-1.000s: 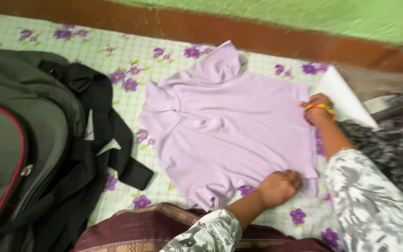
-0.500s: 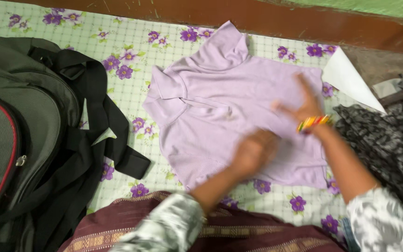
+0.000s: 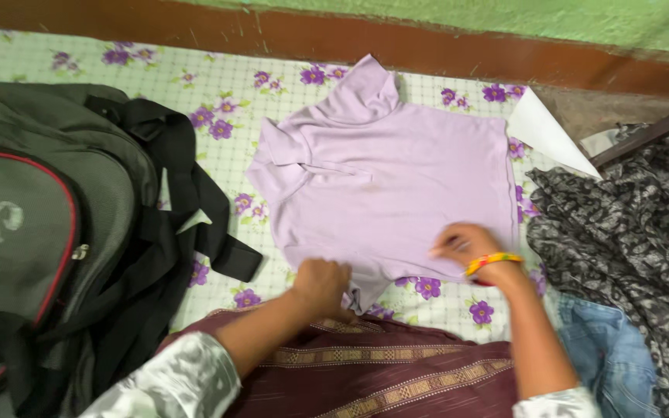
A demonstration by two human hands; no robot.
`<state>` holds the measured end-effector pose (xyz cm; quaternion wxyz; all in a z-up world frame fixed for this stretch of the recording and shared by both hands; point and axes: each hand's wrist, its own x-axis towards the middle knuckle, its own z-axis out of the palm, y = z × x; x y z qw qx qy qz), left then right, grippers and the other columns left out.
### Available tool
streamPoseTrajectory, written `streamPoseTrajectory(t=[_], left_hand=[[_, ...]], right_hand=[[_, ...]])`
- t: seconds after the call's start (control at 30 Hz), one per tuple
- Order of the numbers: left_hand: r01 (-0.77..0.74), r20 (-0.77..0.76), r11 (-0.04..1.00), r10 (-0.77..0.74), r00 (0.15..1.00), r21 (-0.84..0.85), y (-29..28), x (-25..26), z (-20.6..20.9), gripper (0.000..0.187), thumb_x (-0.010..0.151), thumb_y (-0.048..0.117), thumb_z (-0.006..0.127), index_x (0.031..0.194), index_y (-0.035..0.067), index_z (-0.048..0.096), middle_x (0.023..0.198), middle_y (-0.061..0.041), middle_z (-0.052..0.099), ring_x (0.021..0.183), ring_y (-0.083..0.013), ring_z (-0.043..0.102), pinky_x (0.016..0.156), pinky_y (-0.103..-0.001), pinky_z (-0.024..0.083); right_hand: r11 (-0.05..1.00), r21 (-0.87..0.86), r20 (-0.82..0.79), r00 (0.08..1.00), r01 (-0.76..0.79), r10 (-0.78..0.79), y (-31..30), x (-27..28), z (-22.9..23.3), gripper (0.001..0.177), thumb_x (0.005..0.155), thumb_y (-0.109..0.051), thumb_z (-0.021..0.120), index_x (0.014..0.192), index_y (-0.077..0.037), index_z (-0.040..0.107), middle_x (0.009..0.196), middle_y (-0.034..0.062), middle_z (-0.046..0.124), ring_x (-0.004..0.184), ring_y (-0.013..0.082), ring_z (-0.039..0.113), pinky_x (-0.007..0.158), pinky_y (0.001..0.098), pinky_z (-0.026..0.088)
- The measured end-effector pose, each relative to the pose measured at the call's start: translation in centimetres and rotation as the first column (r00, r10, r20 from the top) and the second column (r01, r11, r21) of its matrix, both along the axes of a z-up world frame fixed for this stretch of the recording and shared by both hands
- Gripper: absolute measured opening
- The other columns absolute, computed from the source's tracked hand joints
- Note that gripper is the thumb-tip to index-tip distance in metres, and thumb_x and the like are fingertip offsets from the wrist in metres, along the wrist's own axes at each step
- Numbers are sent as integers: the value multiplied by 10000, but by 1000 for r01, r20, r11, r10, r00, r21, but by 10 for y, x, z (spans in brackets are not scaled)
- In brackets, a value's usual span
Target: The person folds a pair of blue pants and a purple shirt by hand and places them into a black and green backpack.
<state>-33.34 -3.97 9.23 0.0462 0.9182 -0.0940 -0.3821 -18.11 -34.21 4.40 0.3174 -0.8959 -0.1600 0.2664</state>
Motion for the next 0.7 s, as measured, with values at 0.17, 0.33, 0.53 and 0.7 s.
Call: streamPoseTrajectory(t=[0.17,0.33,0.53,0.7], left_hand=[[116,530,962,33,847,-245,18,-25,-23,238,670,203,815,871,112,727,1021,-104,694,1000,-281,674,784,-404,570],[-6,326,686,354,877,-728,46,-35,2,234,700,173,808,854,27,709,908,-132,703,908,-298,660,793,-402,534],[-330,-254,743,219,942,-582,53,-32,5,259,652,217,800,824,27,763,773,-90,761,700,-206,682,666,-338,544],[-416,105,643,612,784,-644,54,-18,-25,191,796,209,768,924,67,766,830,-108,752,746,-271,737,732,-367,569]], right_hand=[[803,-131,20,808,-582,589,107,-80,15,607,528,-360,1057,964,-105,722,975,106,686,933,326,656,778,450,538],[828,-201,265,785,-523,560,117,-90,3,462,557,-282,907,928,-76,724,948,103,700,919,339,679,780,439,559],[799,-180,-329,801,-573,500,111,-75,50,339,652,-253,899,873,-85,705,921,72,741,861,245,715,764,379,562],[836,70,-130,826,-544,548,123,-89,35,529,618,-217,916,1045,-90,631,947,87,663,853,241,659,742,374,536]])
